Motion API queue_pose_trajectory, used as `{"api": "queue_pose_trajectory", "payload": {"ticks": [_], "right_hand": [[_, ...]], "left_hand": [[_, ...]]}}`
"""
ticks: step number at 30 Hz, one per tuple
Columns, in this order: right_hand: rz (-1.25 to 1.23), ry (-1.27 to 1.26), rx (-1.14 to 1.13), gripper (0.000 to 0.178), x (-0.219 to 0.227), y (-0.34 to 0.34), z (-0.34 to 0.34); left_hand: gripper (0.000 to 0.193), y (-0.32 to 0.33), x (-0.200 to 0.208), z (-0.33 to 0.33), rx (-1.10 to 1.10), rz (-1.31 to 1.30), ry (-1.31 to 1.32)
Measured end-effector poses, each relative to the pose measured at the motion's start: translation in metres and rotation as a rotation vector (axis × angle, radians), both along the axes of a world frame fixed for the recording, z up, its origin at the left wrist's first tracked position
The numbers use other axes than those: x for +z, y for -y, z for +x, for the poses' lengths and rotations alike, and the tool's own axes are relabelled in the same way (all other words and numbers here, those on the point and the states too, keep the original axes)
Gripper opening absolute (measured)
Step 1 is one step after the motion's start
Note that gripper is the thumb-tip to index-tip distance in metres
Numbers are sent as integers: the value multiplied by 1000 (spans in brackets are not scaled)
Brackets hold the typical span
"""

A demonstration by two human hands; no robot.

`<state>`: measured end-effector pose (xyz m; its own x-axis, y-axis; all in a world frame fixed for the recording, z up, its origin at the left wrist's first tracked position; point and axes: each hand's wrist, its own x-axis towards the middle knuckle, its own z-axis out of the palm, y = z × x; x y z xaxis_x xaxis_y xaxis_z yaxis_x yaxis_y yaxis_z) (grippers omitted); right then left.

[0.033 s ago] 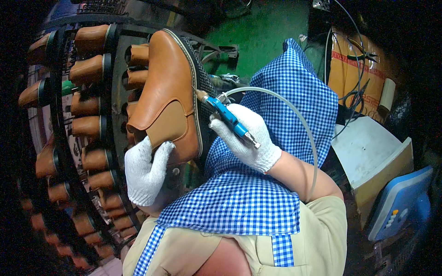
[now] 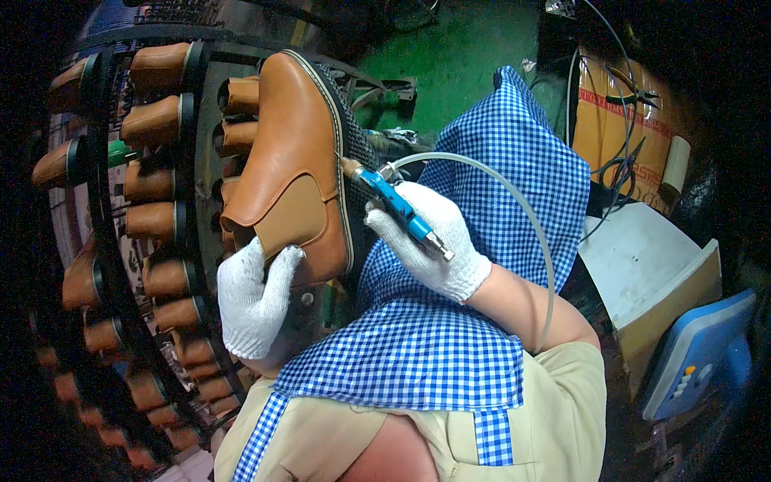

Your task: Gluing rubber soles onto the bottom of leather boots using a handheld glue applicator.

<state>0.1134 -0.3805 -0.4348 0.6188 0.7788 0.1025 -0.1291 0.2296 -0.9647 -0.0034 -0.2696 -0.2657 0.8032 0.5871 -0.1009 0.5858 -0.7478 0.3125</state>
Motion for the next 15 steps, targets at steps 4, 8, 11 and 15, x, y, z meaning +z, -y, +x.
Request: {"api": "queue_pose_trajectory", "payload": {"ticks": [4,8,11,15], "right_hand": [[12,159,-5,15,-4,6,-5],[55,284,-82,18,-9,12,-20],[98,275,-60,25,-6,17,-13],[46,299,-241,29,-4,11,16]], "left_hand": [[24,0,4,0,49,-68,-89],[20,-2,-6,-5,-36,14,20],[19,-4,-6,-9,-26,1,32],[20,-11,-10,-15,-11,-48,100]]}}
